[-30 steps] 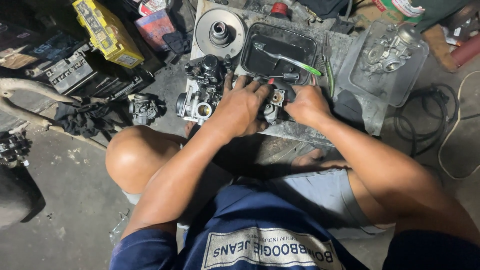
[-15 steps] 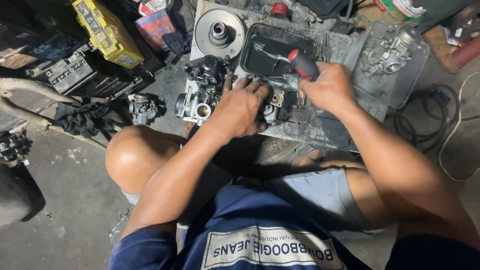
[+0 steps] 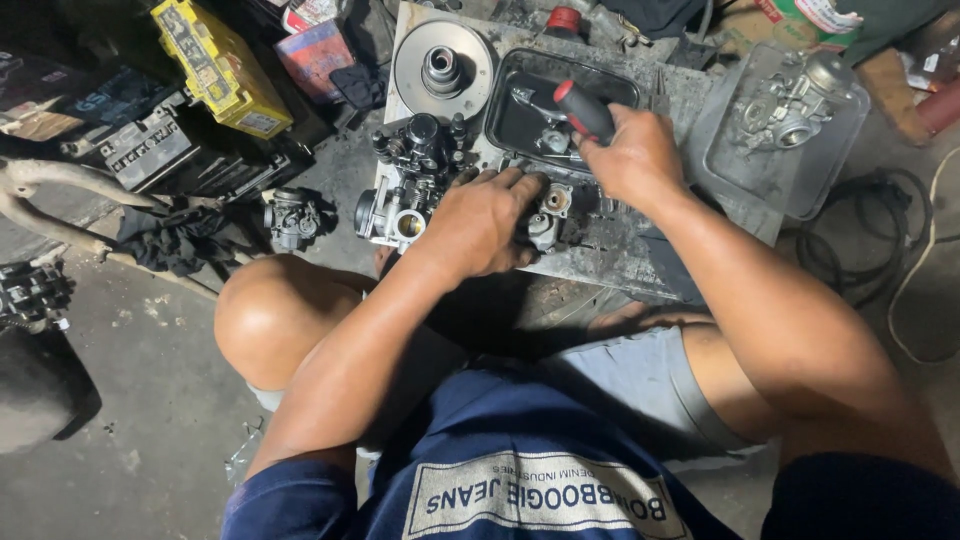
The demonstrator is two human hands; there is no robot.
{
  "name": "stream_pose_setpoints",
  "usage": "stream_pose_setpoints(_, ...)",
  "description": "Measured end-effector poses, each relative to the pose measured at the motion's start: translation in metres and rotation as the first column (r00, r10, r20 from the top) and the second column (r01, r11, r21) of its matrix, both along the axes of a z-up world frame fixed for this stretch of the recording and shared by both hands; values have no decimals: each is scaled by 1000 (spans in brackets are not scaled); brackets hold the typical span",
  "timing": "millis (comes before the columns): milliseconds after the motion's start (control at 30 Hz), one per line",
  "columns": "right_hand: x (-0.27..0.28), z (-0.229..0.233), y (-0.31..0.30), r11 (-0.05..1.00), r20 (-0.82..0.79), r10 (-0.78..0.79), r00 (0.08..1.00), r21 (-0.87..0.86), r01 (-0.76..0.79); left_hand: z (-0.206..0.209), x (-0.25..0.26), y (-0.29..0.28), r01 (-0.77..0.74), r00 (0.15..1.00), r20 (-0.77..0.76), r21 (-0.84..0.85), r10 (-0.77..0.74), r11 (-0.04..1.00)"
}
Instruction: The person uses a screwdriver to unscrew and disassemble a carburetor component on a workbench. They remove a small part from the assembly and place it into a black tray containing other tools and parts.
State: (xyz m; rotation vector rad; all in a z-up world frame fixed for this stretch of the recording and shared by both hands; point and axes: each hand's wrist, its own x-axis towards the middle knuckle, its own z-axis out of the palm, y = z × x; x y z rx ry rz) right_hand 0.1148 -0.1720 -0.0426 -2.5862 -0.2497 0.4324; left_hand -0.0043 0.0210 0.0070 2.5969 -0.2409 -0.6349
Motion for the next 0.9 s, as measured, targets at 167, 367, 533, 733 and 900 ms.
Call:
stream_pose_setpoints(167,-6,14,-2,998,-59,-16,998,60,20,-7,1,1,1,1000,6,-27,0,1000)
stream_pose_setpoints(367,-10,14,-13,998,7,7,1000,62,-7,-9,2,3,13,1000,-2,-40,-13,999)
stream_pose_setpoints(533,-7,1,-25,993,56,8,998,114,-14,-8,2,4,13,999,-35,-53,-14,999)
stream_pose_setpoints(733,1,-18,-37,869,74,44,996,489,-74,-17,-2,5,-19,1000,-22,-59,18,998)
stream_pose_setpoints(900,-7,19,-32,326,-245,335,910,936,132,-36,-6,4,-20,989,144,-100,35,995)
